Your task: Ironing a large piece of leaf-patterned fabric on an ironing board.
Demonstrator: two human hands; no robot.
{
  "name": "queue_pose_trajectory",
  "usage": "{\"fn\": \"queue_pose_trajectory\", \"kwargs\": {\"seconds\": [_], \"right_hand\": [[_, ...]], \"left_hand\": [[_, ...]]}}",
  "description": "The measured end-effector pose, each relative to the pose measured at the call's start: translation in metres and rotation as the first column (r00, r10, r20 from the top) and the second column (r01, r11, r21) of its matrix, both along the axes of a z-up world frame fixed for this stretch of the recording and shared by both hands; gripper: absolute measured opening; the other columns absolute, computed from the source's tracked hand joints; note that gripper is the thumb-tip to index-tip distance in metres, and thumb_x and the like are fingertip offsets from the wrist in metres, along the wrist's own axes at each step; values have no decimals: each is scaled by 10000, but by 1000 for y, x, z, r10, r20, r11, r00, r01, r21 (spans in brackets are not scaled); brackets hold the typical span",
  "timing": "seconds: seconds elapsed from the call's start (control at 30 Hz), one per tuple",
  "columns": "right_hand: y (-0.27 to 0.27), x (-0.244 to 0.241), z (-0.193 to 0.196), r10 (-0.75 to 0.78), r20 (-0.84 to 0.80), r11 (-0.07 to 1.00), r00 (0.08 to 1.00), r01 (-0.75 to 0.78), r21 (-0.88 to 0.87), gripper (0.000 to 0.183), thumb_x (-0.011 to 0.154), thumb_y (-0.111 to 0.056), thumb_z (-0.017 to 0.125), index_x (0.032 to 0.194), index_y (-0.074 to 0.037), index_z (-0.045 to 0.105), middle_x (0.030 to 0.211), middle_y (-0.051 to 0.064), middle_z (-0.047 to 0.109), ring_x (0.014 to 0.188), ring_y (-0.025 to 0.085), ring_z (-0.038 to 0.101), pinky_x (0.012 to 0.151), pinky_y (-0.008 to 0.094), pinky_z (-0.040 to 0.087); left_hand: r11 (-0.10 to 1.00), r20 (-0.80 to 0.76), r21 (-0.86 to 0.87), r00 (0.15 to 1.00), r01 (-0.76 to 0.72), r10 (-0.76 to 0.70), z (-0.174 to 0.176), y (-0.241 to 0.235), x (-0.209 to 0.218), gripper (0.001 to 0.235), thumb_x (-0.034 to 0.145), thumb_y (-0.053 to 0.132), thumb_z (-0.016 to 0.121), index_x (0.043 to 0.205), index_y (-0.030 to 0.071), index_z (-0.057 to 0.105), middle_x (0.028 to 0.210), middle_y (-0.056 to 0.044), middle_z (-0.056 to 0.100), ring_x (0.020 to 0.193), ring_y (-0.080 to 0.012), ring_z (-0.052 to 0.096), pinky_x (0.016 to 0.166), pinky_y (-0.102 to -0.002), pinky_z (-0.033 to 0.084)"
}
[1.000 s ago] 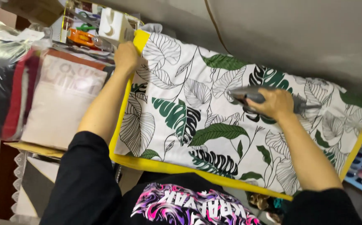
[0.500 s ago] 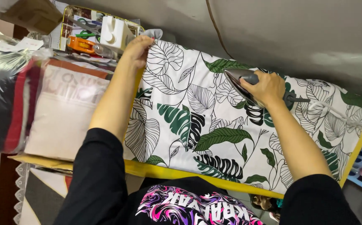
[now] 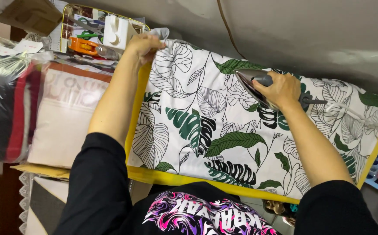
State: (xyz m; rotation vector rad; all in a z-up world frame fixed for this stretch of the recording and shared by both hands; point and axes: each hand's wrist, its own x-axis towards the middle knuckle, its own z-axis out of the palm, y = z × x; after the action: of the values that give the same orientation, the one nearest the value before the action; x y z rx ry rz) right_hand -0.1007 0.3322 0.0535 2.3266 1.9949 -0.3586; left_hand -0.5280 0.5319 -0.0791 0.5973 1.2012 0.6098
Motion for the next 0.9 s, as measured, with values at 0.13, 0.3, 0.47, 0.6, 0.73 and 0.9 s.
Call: {"fn": "queue_pose_trajectory", "kwargs": {"seconds": [0.13, 0.3, 0.47, 0.6, 0.73, 0.9], "right_hand": [[-1, 6, -6, 2, 4, 1000, 1000, -2, 21, 507, 849, -661, 742, 988, -178, 810, 732, 131, 722, 679, 333, 704, 653, 449, 559], [-3, 8, -14, 88, 72, 986, 994, -97, 137, 482, 823, -649, 776, 966, -190, 822, 727, 142, 713, 704, 335, 696, 645, 453, 550], [-3, 6, -9, 22, -10, 997, 1000, -21, 68, 490, 839, -642, 762, 996, -181, 811, 745, 134, 721, 709, 340, 696, 677, 460, 551], [-2, 9, -17, 25, -8, 998, 1000, -25, 61, 483, 839, -630, 756, 992, -175, 809, 739, 127, 725, 687, 323, 701, 666, 451, 555], [-2, 6, -10, 55, 26, 993, 998, -57, 102, 482, 836, -630, 766, 996, -179, 816, 724, 137, 716, 691, 331, 696, 660, 456, 552], [-4, 9, -14, 59, 24, 993, 998, -61, 105, 496, 823, -641, 769, 1016, -186, 819, 726, 149, 713, 687, 342, 693, 651, 460, 550]], "left_hand": [[995, 96, -20, 990, -99, 100, -11, 15, 16, 220, 859, -77, 710, 1019, 36, 610, 901, -119, 745, 788, -239, 763, 676, -364, 665], [989, 43, -1, 988, -149, 149, -38, 22, 10, 287, 851, -125, 721, 1098, -6, 635, 952, -156, 749, 826, -260, 772, 725, -404, 687], [988, -178, 124, 978, -86, 108, -6, 14, 10, 471, 743, -88, 781, 1137, 70, 576, 900, -171, 754, 770, -250, 777, 664, -393, 667], [863, -665, 339, 744, 375, -62, -13, 15, 2, 422, 928, 321, 867, 1110, -34, 727, 918, -149, 770, 812, -261, 739, 679, -384, 592], [849, -764, 99, 586, 520, -269, 30, 10, 32, 698, 880, 513, 853, 1148, -115, 709, 1028, -195, 744, 856, -258, 752, 706, -359, 573], [984, -406, 84, 907, 160, -113, 47, -2, 48, 921, 610, -87, 843, 1395, 213, 464, 1189, -138, 689, 936, -261, 700, 597, -414, 567]]}}
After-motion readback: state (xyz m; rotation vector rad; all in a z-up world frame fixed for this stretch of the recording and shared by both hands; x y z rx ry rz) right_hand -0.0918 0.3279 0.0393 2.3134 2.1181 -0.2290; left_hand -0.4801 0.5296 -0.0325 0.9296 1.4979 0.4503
